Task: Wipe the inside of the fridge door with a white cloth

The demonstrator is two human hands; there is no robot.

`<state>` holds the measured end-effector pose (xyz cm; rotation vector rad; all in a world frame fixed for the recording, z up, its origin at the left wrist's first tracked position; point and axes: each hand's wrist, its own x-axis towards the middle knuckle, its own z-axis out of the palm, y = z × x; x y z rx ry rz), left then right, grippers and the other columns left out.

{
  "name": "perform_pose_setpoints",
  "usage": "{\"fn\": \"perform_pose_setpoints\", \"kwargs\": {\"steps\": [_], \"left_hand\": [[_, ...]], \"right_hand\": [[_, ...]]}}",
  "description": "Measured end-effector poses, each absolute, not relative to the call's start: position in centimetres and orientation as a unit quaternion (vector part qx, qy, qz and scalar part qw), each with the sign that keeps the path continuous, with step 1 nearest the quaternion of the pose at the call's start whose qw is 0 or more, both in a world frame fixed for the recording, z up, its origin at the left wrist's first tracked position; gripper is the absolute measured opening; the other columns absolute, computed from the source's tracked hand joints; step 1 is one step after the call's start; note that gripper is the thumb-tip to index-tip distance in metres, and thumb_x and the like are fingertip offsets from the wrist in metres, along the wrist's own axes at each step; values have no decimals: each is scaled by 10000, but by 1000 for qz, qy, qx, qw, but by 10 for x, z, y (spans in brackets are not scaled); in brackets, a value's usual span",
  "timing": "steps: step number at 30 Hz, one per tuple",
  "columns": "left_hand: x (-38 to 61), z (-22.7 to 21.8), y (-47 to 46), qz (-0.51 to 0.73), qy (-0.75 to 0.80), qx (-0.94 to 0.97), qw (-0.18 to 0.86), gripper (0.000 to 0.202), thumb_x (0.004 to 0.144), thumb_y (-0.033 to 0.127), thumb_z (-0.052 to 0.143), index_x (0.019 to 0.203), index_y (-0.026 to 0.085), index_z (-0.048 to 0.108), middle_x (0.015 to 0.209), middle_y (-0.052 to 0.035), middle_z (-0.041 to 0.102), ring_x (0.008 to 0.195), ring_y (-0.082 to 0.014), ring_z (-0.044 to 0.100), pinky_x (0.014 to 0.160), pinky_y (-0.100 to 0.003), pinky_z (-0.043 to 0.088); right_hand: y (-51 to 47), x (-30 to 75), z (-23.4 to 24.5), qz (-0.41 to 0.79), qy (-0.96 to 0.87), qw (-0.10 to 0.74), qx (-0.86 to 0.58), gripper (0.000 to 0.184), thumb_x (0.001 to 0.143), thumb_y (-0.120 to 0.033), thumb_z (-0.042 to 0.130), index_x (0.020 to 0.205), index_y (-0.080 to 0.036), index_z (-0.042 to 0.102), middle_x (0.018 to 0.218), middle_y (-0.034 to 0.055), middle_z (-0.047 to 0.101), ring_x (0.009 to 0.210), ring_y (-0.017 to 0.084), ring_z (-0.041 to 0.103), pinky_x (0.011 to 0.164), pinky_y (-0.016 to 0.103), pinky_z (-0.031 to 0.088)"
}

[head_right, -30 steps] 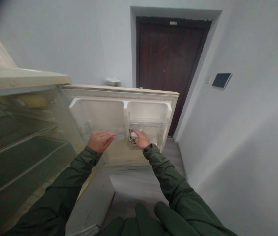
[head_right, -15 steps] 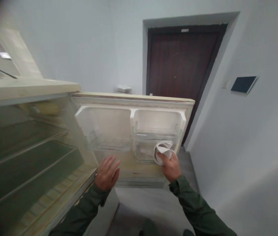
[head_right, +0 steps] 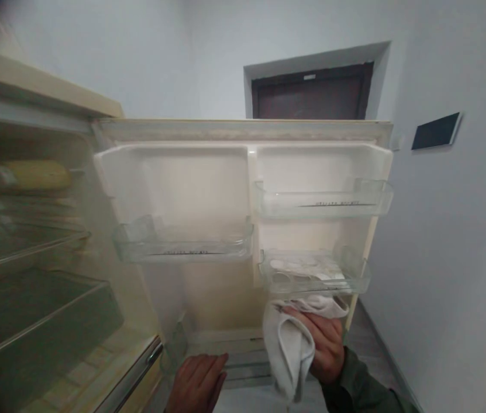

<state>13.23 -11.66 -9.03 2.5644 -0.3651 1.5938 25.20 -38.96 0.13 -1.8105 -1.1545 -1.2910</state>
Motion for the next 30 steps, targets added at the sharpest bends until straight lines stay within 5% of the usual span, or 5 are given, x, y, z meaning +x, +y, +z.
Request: {"fn": "perform_pose_setpoints", "kwargs": {"steps": [6,13,17,22,30], "left_hand": [[141,-100,-133,582,-110,797,116,221,1014,180,472,1109,218,668,882,21,734,826,-166,613,840,-365,413],[133,-90,-152,588,-59,795,138,251,1034,181,449,1050,219,696,949,29,743,938,-138,620,1088,-313,333],[134,-103,-158,612,-40,779,131,196,982,162,549,1064,212,720,1024,12,746,1094,-149,593,1222,-314,220],[135,-108,-158,628,-36,767,129,122,959,188,584,920,222,694,889,-26,737,1010,-193,591,1223,-330,250],[131,-96,-156,585,-42,800,130,127,967,144,579,1034,195,673,957,-14,744,1063,-161,584,1196,-302,222]], "right_hand": [[-341,279,-2,-393,-259,505,-723,268,877,-364,601,1084,-261,738,1015,107,766,929,300,731,854,502,584],[-215,249,31,-295,-114,783,-536,635,739,-427,699,1302,-166,562,1340,139,611,1322,251,523,1232,505,265],[-219,228,21,-158,-109,842,-505,671,721,-436,736,1323,-204,552,1269,89,654,1145,224,626,1124,456,422],[-219,203,6,-57,-198,761,-615,555,827,-407,685,1329,-190,588,1159,95,702,1031,233,671,923,393,557],[-194,232,60,-452,-463,265,-715,398,922,-33,405,1175,-156,687,1331,141,571,1287,266,502,1142,495,408]]}}
